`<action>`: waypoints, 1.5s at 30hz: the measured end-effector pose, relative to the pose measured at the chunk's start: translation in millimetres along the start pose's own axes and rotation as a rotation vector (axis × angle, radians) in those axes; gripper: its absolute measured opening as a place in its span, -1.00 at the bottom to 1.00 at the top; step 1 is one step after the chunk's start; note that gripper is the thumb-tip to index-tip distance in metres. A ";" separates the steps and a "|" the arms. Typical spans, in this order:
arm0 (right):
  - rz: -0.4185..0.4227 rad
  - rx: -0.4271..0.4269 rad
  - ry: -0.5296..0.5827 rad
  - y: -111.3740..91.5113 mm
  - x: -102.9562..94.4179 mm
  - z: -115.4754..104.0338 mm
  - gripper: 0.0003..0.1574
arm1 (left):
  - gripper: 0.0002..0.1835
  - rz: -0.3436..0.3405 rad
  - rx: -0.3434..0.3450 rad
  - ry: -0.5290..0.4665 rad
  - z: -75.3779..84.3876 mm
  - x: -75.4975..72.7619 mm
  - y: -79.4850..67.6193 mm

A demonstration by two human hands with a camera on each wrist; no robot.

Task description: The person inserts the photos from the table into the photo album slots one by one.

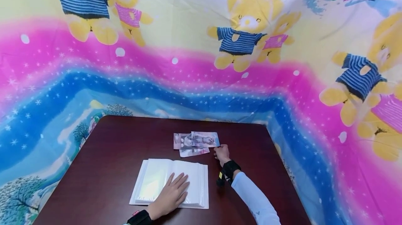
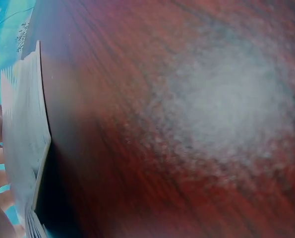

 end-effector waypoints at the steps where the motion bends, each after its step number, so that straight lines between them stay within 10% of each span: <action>1: 0.003 0.016 0.032 2.3 -0.7 -0.3 -0.32 | -0.62 0.000 -0.002 -0.003 0.9 -0.2 -0.5; 19: 0.032 0.038 0.162 7.6 -8.8 -3.2 -0.55 | -0.67 0.058 0.077 -0.069 15.9 3.6 -3.0; 31: -0.278 -0.054 0.190 -5.7 -6.7 -20.0 -0.52 | -0.69 0.180 -0.031 -0.024 -9.7 -7.3 -4.3; 36: -0.461 -0.060 0.075 -17.1 -3.5 -16.4 -0.48 | -0.72 0.171 -0.180 -0.154 -19.2 -9.5 -3.5; 45: -0.646 -0.079 -0.066 -36.0 7.6 -13.7 -0.50 | -0.54 0.133 -0.707 -0.570 -40.5 -15.1 3.1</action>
Point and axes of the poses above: each hand's wrist, its own y-axis towards the middle knuckle, its own x-axis out of the palm, z = x × y, the point moved 3 cm from there along y, towards the middle knuckle, and after that the axes turned 13 degrees about y, right-handed, at the moved point
